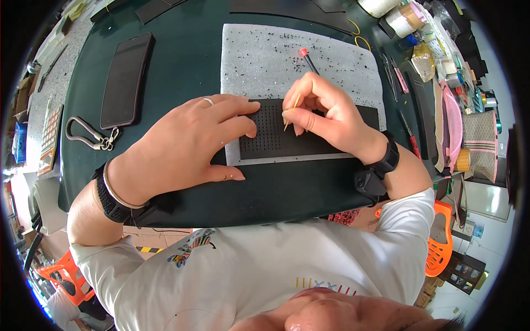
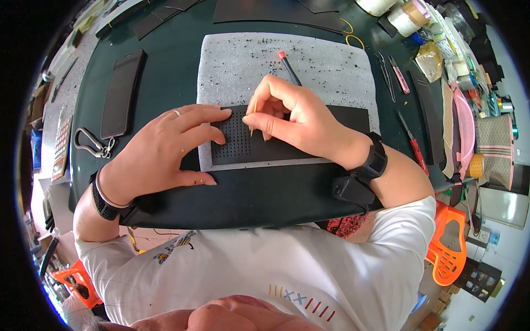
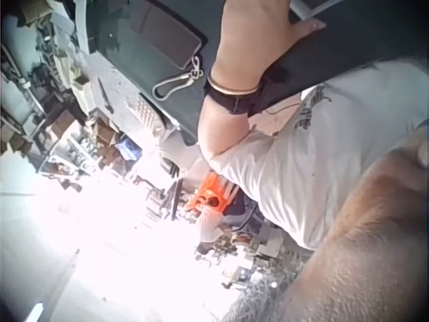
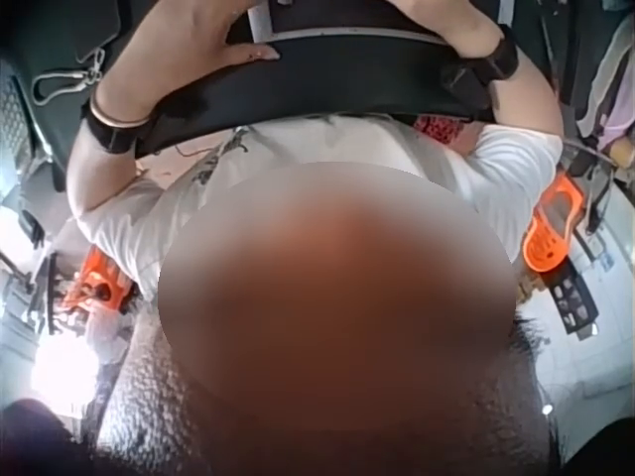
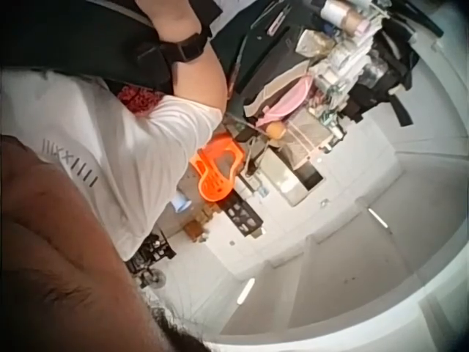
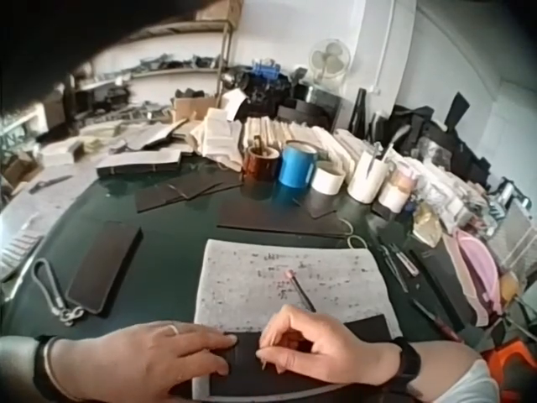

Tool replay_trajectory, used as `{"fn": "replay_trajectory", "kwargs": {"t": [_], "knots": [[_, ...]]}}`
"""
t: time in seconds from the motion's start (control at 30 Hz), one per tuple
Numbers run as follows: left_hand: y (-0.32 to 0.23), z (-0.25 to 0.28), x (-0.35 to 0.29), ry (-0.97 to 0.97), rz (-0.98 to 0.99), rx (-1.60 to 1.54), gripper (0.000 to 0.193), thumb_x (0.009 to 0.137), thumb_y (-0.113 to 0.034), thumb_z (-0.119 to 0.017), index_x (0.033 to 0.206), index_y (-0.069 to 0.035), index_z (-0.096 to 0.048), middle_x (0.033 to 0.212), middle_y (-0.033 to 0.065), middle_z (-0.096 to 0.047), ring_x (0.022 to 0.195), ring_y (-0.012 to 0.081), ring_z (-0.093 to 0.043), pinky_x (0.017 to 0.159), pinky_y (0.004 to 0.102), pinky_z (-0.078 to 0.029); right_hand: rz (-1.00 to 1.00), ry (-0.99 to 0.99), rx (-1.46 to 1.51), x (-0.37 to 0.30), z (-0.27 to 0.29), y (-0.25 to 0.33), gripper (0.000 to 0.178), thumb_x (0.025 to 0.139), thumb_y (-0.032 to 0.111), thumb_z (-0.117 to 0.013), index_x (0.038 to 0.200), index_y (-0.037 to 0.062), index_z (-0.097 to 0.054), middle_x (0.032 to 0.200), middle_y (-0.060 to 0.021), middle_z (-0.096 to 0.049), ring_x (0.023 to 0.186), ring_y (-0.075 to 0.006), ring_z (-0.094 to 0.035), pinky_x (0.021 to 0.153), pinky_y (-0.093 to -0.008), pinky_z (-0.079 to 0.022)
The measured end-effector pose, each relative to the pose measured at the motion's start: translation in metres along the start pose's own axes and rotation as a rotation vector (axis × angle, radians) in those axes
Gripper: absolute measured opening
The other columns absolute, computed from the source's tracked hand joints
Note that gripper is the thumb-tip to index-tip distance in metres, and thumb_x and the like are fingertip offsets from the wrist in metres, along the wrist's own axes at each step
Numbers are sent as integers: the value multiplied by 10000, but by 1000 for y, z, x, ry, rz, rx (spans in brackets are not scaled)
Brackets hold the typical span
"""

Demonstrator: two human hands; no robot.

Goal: The person uses a toothpick to push small black pieces through the holes of a perforated black sheet, then lifts the sheet and moves it aside.

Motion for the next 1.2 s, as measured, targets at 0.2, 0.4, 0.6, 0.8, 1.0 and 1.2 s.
{"fn": "replay_trajectory", "kwargs": {"t": [0.2,0.4,0.6,0.8,1.0,1.2], "knots": [[-12,2,-1,-9,-105,105,482,759,-174,-851,1176,-57,-641,1379,145,-653,1291,325,-608,1081,432,-515,-79,24,-21,3,0,-4,113,1032,72,-680,1055,54,-572,967,-25,-637,780,-85,-623,722,-238,-507],[-16,-11,-6,82,-90,210,493,803,-75,-778,1281,-80,-657,1469,122,-613,1339,323,-594,1094,435,-512,-75,45,-32,3,0,-6,97,1045,78,-668,1076,59,-578,963,-23,-643,787,-84,-619,733,-237,-506],[-20,-13,-5,64,-135,255,510,820,-49,-749,1321,-88,-662,1434,124,-639,1294,312,-633,1053,425,-541,-99,41,-112,4,2,1,79,1052,69,-653,1076,51,-580,963,-20,-653,791,-84,-630,753,-241,-510],[-15,-8,-9,32,-185,217,493,814,-55,-758,1300,-100,-689,1368,113,-685,1263,304,-655,1031,424,-555,-110,47,-267,4,7,20,88,1044,63,-660,1066,41,-578,966,-18,-656,804,-80,-636,762,-244,-514],[-25,-4,-9,144,-107,270,458,804,-52,-763,1257,-94,-712,1338,105,-702,1235,298,-663,1044,415,-547,-154,98,-233,1,6,13,90,1042,62,-663,1065,41,-579,962,-19,-654,800,-82,-638,762,-245,-515],[-36,7,-2,174,-60,295,424,802,-66,-779,1222,-90,-718,1305,81,-695,1164,300,-665,1061,405,-526,-141,137,-77,-3,-11,3,104,1032,57,-678,1068,40,-581,964,-26,-655,789,-89,-651,747,-248,-518]]}}
Point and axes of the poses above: each hand's wrist, its own x-axis towards the middle knuckle, its own z-axis out of the back of the hand, y = z × x, the point moved 9 cm from there along x, towards the middle knuckle
